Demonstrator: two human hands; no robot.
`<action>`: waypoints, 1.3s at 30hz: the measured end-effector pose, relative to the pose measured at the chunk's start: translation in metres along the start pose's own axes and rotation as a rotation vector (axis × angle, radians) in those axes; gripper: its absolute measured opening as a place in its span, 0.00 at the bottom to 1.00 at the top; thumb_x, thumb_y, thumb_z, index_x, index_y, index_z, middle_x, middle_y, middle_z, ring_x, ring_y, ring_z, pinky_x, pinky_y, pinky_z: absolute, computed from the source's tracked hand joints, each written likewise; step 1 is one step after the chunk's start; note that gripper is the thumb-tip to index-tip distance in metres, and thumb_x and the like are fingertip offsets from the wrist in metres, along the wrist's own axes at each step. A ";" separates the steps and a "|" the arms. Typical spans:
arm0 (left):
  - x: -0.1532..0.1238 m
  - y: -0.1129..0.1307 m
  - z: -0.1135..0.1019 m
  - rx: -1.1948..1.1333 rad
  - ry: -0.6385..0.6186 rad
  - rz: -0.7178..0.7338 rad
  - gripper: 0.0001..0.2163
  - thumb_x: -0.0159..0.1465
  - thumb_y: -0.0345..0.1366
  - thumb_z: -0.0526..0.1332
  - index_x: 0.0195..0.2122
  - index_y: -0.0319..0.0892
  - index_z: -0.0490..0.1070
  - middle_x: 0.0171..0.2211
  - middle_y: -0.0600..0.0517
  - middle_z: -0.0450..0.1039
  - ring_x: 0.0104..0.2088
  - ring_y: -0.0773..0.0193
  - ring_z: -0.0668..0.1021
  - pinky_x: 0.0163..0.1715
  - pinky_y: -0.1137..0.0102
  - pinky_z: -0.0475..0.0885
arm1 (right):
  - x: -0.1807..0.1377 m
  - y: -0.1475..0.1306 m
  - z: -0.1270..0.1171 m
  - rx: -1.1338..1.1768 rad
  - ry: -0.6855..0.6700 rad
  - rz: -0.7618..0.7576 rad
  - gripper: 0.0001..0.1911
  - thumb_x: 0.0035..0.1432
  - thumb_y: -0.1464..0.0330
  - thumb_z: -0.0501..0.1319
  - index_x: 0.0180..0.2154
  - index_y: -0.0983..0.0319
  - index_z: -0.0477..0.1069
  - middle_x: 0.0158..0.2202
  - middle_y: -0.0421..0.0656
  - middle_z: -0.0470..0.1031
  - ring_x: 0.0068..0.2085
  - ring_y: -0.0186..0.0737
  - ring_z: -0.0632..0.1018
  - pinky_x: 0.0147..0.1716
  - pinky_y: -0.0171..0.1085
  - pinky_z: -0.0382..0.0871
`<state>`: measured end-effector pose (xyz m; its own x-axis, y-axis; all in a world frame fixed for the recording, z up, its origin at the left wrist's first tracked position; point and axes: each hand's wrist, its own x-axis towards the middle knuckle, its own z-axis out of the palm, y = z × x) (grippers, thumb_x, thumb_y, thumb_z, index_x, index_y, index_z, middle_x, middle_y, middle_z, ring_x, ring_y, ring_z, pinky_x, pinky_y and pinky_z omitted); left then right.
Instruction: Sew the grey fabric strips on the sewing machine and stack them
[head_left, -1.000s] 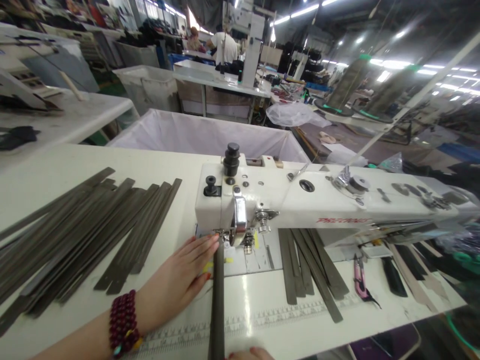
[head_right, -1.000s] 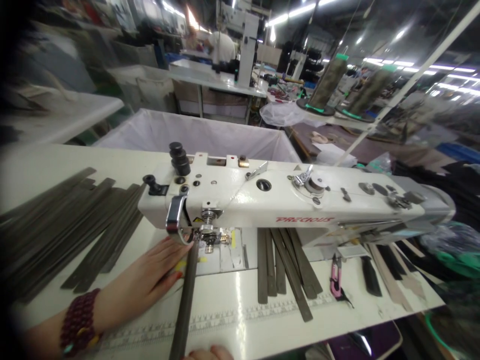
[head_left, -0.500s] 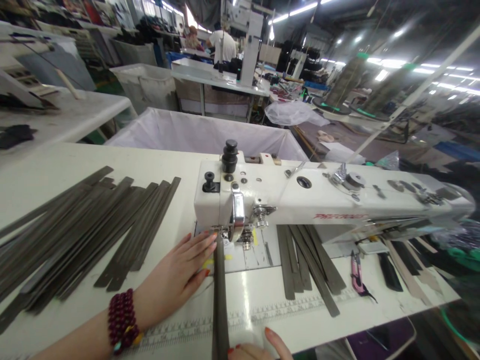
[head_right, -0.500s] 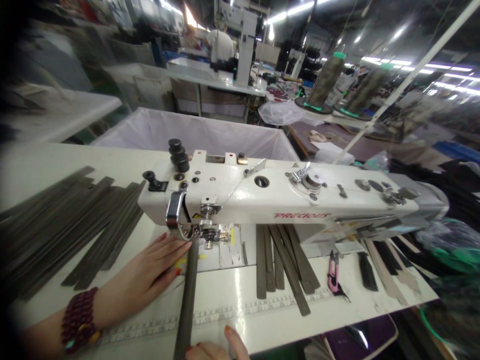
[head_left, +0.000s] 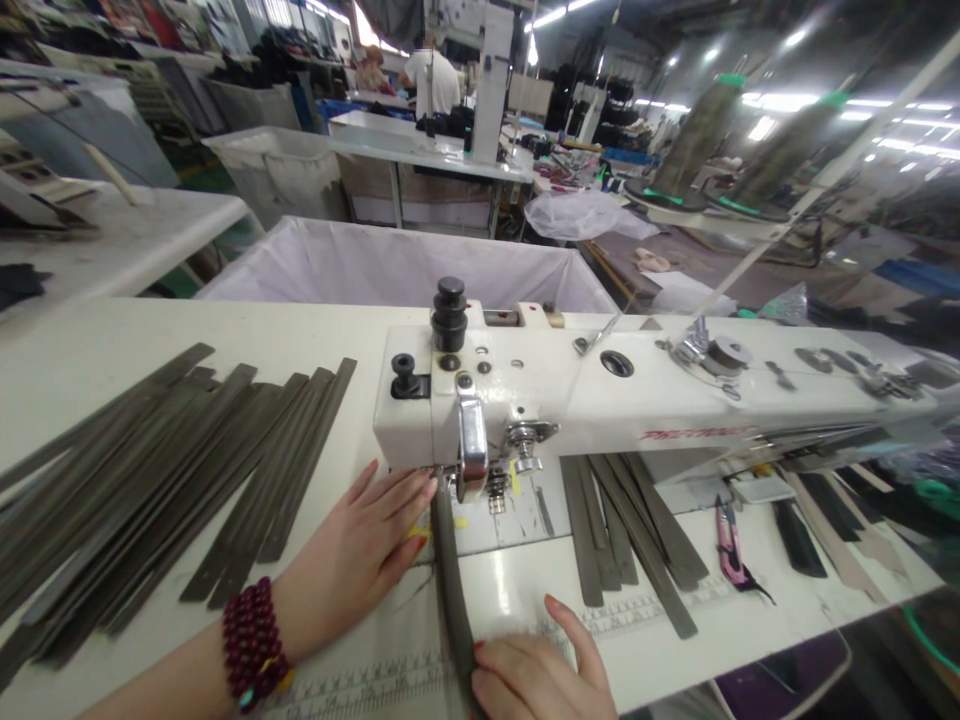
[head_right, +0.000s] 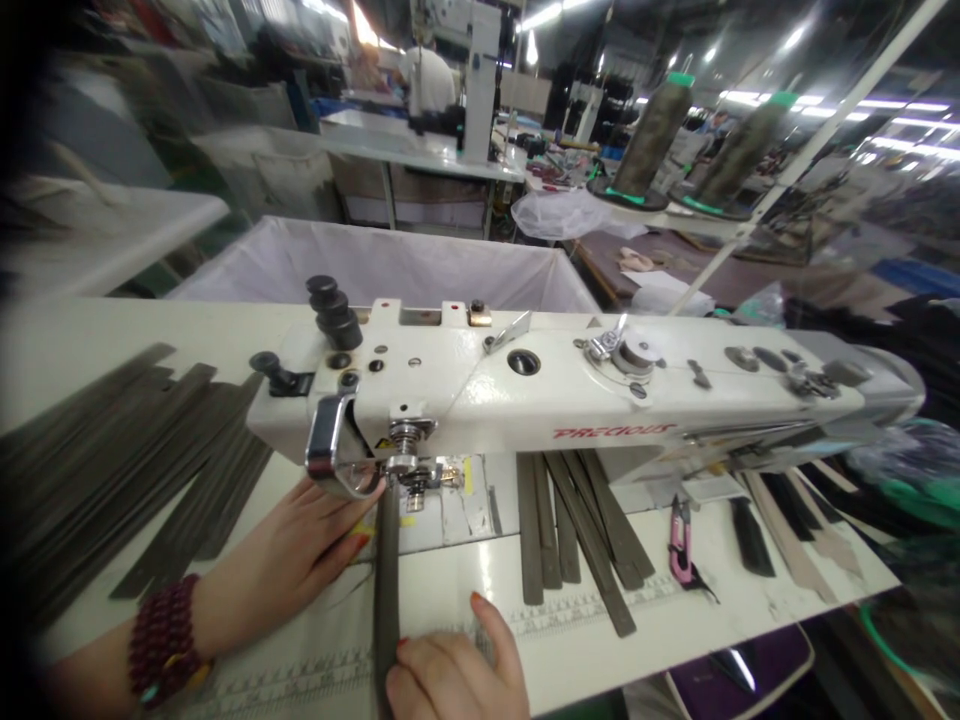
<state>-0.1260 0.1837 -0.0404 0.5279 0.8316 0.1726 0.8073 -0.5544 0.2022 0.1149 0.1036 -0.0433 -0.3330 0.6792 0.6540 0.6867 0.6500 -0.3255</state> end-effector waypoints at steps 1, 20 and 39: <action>0.001 -0.001 0.000 -0.005 -0.005 -0.006 0.21 0.68 0.35 0.55 0.62 0.39 0.64 0.61 0.44 0.69 0.61 0.50 0.70 0.63 0.48 0.61 | 0.004 0.002 0.002 0.018 0.048 -0.012 0.13 0.65 0.74 0.52 0.31 0.58 0.71 0.29 0.33 0.81 0.29 0.29 0.81 0.67 0.42 0.51; 0.010 -0.007 -0.002 -0.017 -0.055 -0.006 0.21 0.69 0.38 0.55 0.62 0.38 0.64 0.59 0.42 0.69 0.60 0.46 0.69 0.62 0.44 0.59 | 0.052 0.032 0.009 -0.035 -0.339 -0.157 0.07 0.65 0.74 0.55 0.42 0.62 0.71 0.29 0.38 0.71 0.33 0.37 0.70 0.52 0.45 0.58; 0.011 -0.008 -0.004 -0.048 -0.075 -0.007 0.20 0.69 0.37 0.54 0.61 0.39 0.65 0.58 0.42 0.71 0.60 0.47 0.70 0.62 0.44 0.62 | 0.093 0.043 0.055 -0.351 -0.385 -0.330 0.09 0.55 0.79 0.59 0.39 0.65 0.70 0.24 0.43 0.73 0.29 0.45 0.74 0.35 0.45 0.62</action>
<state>-0.1276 0.1970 -0.0364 0.5417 0.8347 0.0990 0.7985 -0.5478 0.2496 0.0784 0.2135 -0.0339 -0.7289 0.5779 0.3671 0.6574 0.7406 0.1393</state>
